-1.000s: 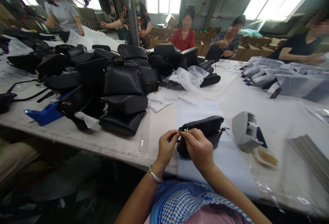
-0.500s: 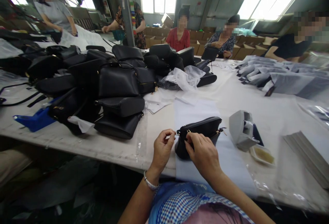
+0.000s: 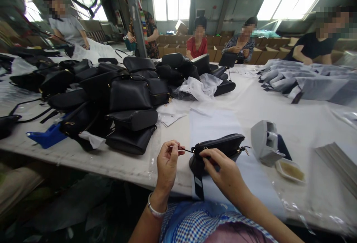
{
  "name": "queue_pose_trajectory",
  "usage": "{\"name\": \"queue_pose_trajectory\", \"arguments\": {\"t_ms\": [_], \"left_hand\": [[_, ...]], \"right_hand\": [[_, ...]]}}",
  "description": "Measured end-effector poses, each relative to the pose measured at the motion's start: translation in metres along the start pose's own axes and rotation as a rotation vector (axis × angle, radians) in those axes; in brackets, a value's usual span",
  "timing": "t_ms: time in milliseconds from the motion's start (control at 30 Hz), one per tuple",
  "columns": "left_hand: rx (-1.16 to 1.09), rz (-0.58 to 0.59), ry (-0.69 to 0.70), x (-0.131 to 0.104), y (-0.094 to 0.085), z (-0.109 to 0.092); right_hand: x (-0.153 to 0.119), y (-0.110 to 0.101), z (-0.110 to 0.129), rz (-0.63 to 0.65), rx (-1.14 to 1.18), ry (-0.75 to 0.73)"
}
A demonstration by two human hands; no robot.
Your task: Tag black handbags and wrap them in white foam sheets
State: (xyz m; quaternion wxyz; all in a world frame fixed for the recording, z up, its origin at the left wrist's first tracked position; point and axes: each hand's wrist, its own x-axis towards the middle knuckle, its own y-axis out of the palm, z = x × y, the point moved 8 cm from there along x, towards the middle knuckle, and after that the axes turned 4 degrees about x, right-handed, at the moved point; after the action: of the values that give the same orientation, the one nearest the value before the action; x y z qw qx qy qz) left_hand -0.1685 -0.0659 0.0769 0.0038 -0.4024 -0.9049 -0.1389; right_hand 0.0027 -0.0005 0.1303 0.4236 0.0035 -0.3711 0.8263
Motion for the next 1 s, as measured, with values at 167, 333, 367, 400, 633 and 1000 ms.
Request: {"name": "queue_pose_trajectory", "arguments": {"t_ms": [167, 333, 367, 400, 633, 1000], "left_hand": [[0.128, 0.041, 0.064, -0.01, 0.006, -0.022], [0.159, 0.044, 0.073, -0.014, 0.009, -0.028], [0.144, 0.044, 0.064, -0.014, 0.009, -0.027], [0.123, 0.044, 0.05, -0.014, 0.01, -0.025], [0.046, 0.081, -0.032, -0.013, 0.015, -0.008], [0.198, 0.039, 0.006, -0.015, 0.017, -0.011]], "right_hand": [[0.009, 0.014, 0.016, -0.045, 0.102, -0.123], [0.025, 0.014, 0.021, -0.018, 0.209, -0.113], [0.027, 0.014, 0.021, -0.011, 0.203, -0.104], [0.028, 0.013, 0.021, -0.005, 0.194, -0.096], [0.026, 0.013, 0.014, -0.021, 0.217, -0.077], [0.024, 0.008, 0.012, -0.065, 0.19, -0.062]]}}
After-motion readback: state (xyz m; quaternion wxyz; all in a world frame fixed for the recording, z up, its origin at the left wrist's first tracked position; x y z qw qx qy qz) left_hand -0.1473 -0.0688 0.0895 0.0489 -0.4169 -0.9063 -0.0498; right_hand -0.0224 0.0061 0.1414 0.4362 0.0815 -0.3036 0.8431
